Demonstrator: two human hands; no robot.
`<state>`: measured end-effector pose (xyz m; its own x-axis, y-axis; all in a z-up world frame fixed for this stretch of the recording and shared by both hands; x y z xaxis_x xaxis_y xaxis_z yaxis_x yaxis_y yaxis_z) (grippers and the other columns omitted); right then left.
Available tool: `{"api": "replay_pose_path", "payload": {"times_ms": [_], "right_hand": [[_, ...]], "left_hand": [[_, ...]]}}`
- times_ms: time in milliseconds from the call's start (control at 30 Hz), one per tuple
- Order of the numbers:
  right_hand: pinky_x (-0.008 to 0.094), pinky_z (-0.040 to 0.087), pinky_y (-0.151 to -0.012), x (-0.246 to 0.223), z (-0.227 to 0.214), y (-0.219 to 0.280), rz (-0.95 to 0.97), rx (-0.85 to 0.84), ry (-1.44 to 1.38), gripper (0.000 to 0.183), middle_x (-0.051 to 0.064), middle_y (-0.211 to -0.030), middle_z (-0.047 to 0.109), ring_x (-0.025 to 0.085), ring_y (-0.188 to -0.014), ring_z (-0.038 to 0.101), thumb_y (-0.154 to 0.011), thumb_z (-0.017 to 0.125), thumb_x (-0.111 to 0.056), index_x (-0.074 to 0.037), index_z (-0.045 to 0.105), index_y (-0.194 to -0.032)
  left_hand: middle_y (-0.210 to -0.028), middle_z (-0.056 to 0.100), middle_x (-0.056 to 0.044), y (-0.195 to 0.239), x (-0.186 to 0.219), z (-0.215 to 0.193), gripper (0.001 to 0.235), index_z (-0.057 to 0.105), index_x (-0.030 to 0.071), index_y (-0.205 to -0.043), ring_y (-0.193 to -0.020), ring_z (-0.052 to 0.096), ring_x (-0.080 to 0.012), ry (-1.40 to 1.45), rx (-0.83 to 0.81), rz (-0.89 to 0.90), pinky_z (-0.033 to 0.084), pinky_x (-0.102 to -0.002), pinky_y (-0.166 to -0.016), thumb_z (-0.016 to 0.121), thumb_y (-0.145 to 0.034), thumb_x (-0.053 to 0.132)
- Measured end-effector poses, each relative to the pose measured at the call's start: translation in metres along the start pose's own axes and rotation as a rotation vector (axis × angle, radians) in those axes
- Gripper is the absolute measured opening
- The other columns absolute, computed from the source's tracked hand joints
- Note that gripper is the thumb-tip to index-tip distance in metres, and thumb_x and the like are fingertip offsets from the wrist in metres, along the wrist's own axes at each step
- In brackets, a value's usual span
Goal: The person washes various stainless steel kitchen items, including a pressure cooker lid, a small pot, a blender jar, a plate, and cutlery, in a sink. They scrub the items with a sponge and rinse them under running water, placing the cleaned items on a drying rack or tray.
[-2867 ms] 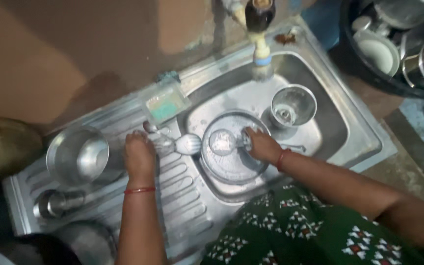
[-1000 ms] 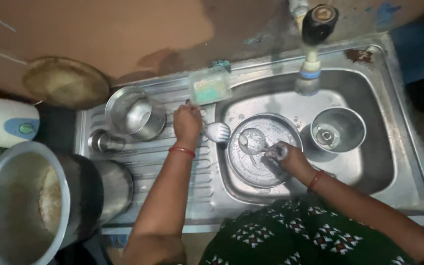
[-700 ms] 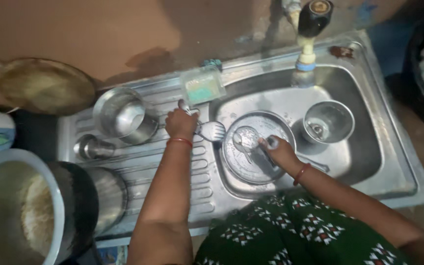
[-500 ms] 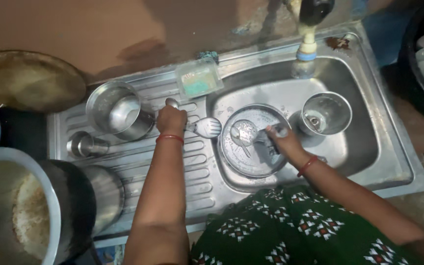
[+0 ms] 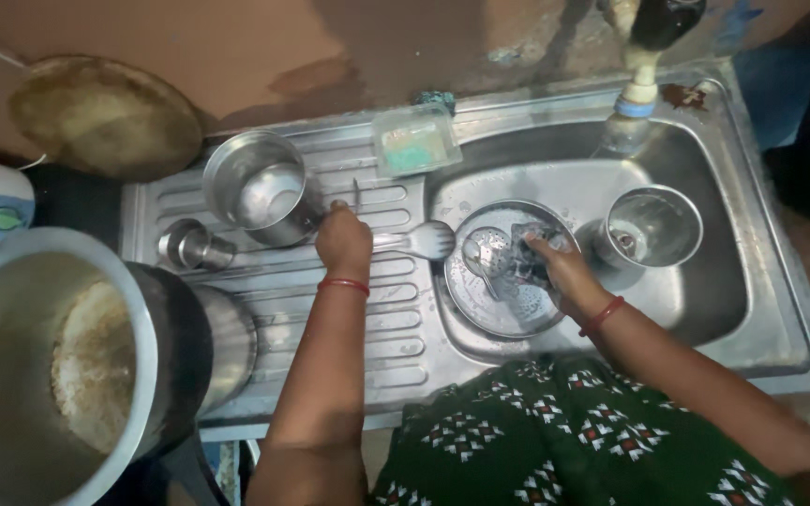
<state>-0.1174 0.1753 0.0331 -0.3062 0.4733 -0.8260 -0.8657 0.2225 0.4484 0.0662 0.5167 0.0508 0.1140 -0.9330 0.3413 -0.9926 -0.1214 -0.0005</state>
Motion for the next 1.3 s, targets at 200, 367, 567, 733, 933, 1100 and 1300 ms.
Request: {"api": "replay_pose_path", "payload": {"times_ms": [200, 367, 567, 733, 933, 1100, 1300], "right_hand": [[0.037, 0.062, -0.074, -0.004, 0.023, -0.004, -0.035, -0.072, -0.064, 0.027, 0.006, -0.098, 0.07, 0.02, -0.084, 0.071, -0.098, 0.069, -0.018, -0.007, 0.06, -0.12], [0.033, 0.062, -0.079, 0.009, 0.04, 0.005, 0.12, -0.125, -0.124, 0.027, 0.006, -0.1, 0.073, 0.018, -0.089, 0.073, -0.096, 0.066, -0.025, -0.008, 0.062, -0.116], [0.036, 0.057, -0.072, 0.051, -0.003, -0.019, -0.013, -0.052, -0.016, 0.022, 0.012, -0.099, 0.07, 0.024, -0.086, 0.07, -0.096, 0.07, -0.007, 0.003, 0.061, -0.114], [0.035, 0.056, -0.078, 0.01, -0.049, -0.017, -0.475, 0.239, 0.678, 0.045, 0.012, -0.108, 0.071, 0.023, -0.093, 0.068, -0.093, 0.07, -0.011, -0.002, 0.055, -0.134], [0.047, 0.057, -0.085, 0.019, -0.072, -0.016, -0.212, 0.152, 1.362, 0.047, 0.021, -0.108, 0.074, 0.041, -0.1, 0.071, -0.086, 0.081, -0.036, -0.012, 0.068, -0.124], [0.053, 0.056, -0.086, 0.067, -0.111, -0.025, -0.177, 0.063, 1.592, 0.052, 0.03, -0.11, 0.071, 0.047, -0.099, 0.071, -0.094, 0.059, -0.011, 0.0, 0.051, -0.144], [0.05, 0.056, -0.087, 0.071, -0.115, -0.042, -0.109, 0.028, 1.249, 0.073, 0.039, -0.112, 0.064, 0.051, -0.105, 0.065, -0.079, 0.068, -0.012, 0.004, 0.039, -0.144]], "left_hand": [[-0.096, 0.068, -0.018, 0.039, 0.03, -0.038, 0.022, 0.064, 0.003, -0.096, -0.087, 0.067, -0.0372, 0.15, 0.305, 0.181, 0.057, -0.046, -0.076, 0.054, -0.106, 0.02], [-0.095, 0.064, -0.02, 0.131, 0.116, -0.018, 0.013, 0.064, 0.004, -0.09, -0.092, 0.063, -0.0391, 0.206, 0.039, 0.613, 0.054, -0.05, -0.081, 0.056, -0.093, 0.014], [-0.098, 0.066, -0.021, 0.213, 0.179, -0.01, 0.02, 0.068, -0.002, -0.097, -0.09, 0.067, -0.0378, 0.38, -0.052, 0.896, 0.056, -0.046, -0.073, 0.053, -0.085, 0.003], [-0.094, 0.07, -0.019, 0.198, 0.189, 0.042, 0.014, 0.071, 0.002, -0.091, -0.084, 0.071, -0.0361, 0.202, -0.257, 0.87, 0.059, -0.046, -0.071, 0.058, -0.087, 0.007], [-0.102, 0.07, -0.011, 0.132, 0.194, 0.091, 0.016, 0.076, 0.006, -0.088, -0.101, 0.066, -0.0293, -0.069, -0.143, 0.881, 0.055, -0.043, -0.082, 0.061, -0.083, 0.006], [-0.101, 0.07, -0.007, 0.115, 0.204, 0.137, 0.018, 0.079, 0.01, -0.085, -0.106, 0.058, -0.027, -0.391, -0.118, 0.933, 0.046, -0.044, -0.086, 0.063, -0.079, 0.013], [-0.103, 0.071, -0.01, 0.111, 0.191, 0.137, 0.02, 0.078, 0.01, -0.09, -0.108, 0.063, -0.0296, -0.265, -0.266, 0.822, 0.048, -0.044, -0.094, 0.058, -0.088, 0.012]]}}
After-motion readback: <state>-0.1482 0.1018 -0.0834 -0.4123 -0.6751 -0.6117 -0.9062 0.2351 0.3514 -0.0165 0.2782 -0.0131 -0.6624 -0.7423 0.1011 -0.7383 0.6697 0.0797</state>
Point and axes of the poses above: each hand's wrist, its own y-axis away from the middle knuckle, its own z-axis out of the palm, x = y × z, the point moved 9 cm from there along -y, towards the middle knuckle
